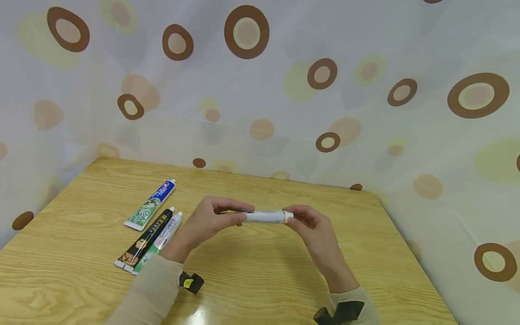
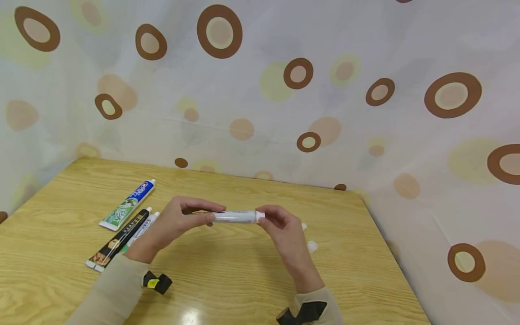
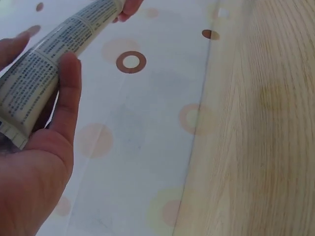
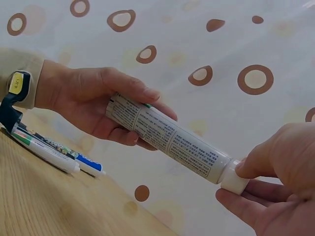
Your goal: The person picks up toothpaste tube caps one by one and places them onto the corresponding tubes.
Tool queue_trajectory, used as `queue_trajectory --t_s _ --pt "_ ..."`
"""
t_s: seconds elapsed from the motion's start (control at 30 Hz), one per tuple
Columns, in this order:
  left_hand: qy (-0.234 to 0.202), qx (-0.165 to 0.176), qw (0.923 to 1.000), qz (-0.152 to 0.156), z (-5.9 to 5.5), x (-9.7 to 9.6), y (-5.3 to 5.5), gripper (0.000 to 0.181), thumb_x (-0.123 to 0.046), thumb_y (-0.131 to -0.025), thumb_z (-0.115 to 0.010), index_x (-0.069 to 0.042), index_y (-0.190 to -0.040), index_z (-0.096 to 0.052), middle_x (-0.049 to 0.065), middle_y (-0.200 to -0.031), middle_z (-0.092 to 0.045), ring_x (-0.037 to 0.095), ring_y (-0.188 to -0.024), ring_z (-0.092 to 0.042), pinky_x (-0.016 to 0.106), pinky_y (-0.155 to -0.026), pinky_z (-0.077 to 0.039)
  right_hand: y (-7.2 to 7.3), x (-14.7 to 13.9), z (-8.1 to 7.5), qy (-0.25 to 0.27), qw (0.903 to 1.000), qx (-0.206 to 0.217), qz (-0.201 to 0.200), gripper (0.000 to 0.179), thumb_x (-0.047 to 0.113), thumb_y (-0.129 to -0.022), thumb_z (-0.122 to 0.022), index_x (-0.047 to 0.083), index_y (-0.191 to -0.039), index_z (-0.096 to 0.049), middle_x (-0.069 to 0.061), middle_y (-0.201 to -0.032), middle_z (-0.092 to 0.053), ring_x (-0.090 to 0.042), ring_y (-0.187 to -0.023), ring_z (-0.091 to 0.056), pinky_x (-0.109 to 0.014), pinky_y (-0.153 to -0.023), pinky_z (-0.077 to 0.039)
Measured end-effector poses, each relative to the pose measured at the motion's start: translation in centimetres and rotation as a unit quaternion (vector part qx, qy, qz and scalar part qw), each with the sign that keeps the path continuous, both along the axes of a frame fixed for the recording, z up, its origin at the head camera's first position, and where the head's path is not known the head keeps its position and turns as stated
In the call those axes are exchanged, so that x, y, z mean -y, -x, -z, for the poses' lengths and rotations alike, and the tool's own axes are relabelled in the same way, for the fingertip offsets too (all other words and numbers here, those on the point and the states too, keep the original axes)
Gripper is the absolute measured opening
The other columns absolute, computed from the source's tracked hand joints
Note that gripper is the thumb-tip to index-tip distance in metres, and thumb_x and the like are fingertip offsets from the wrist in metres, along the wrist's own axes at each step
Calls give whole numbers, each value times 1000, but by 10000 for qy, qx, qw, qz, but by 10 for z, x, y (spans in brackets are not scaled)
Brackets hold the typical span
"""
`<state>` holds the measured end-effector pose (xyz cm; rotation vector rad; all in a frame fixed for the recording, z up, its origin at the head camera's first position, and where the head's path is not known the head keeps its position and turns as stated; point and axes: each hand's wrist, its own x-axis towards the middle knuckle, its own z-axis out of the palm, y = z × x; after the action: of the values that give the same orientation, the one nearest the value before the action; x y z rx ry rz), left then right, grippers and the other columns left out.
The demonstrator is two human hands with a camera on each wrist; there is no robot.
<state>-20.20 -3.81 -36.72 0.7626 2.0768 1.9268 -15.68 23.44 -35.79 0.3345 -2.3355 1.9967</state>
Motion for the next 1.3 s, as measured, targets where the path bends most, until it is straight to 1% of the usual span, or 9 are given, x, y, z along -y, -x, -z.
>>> queue_trajectory --t_s 0.17,0.33,0.47,0.67,0.73,0.87,1.0,1.17,1.3 --pt "285 25 9994 199 0 0 0 30 -28 -91 -73 -21 -120 -74 4 -115 -72 20 -96 -68 36 -83 -55 -1 -1 -1 -23 9999 -112 81 29 8 -96 -65 -1 -123 -63 -7 -120 -65 -12 -111 -65 -27 -95 -54" --pt "128 176 9997 109 0 -1 -1 29 -32 -95 -68 -18 -119 -74 5 -114 -73 23 -96 -68 37 -88 -53 -1 -1 -1 -54 9997 -159 149 29 8 -95 -65 0 -123 -64 -6 -119 -66 -12 -109 -65 -26 -94 -54" --pt "43 211 9998 39 1 -4 -1 29 -29 -93 -70 -15 -118 -74 7 -117 -72 24 -96 -69 34 -86 -55 -1 0 -1 -39 9998 -122 164 28 7 -95 -64 -1 -123 -63 -6 -120 -66 -12 -109 -65 -26 -94 -54" --pt "220 -116 9997 -79 2 -4 -4 27 -28 -91 -73 -20 -116 -76 0 -121 -71 21 -94 -67 29 -77 -56 -1 -2 -2 -78 9999 -18 139 28 8 -96 -64 0 -123 -63 -9 -124 -64 -12 -112 -64 -26 -95 -53" --pt "254 -267 9993 -98 2 -3 -4 26 -28 -91 -74 -22 -116 -76 -2 -121 -72 20 -93 -66 29 -75 -56 -1 -2 -3 -72 9999 -13 94 29 10 -96 -65 0 -123 -63 -9 -124 -64 -13 -112 -64 -26 -95 -53" --pt "208 -416 9989 -91 2 -1 -5 24 -28 -90 -74 -25 -113 -77 -5 -120 -72 18 -93 -66 28 -76 -56 1 -4 -1 65 9999 1 -111 32 13 -97 -64 -2 -124 -61 -13 -127 -60 -15 -112 -65 -29 -96 -54" --pt "170 -483 9986 -91 3 0 -4 23 -26 -91 -74 -24 -113 -77 -5 -120 -72 17 -91 -66 27 -74 -56 2 -9 1 184 9993 32 -339 35 15 -98 -62 -5 -126 -59 -16 -130 -56 -18 -112 -67 -34 -96 -54" --pt "132 -607 9980 -90 3 0 -3 23 -23 -91 -73 -22 -114 -77 -3 -119 -73 16 -88 -66 26 -71 -55 2 -15 -1 25 9986 60 -529 38 16 -98 -63 -3 -131 -58 -10 -128 -60 -18 -108 -69 -33 -95 -54" --pt "54 -687 9976 2 2 1 -3 23 -21 -91 -73 -19 -113 -77 -3 -120 -72 16 -89 -67 25 -71 -55 2 -18 -2 -73 9980 105 -622 39 16 -98 -63 -1 -132 -58 -8 -123 -64 -20 -102 -71 -35 -93 -56"
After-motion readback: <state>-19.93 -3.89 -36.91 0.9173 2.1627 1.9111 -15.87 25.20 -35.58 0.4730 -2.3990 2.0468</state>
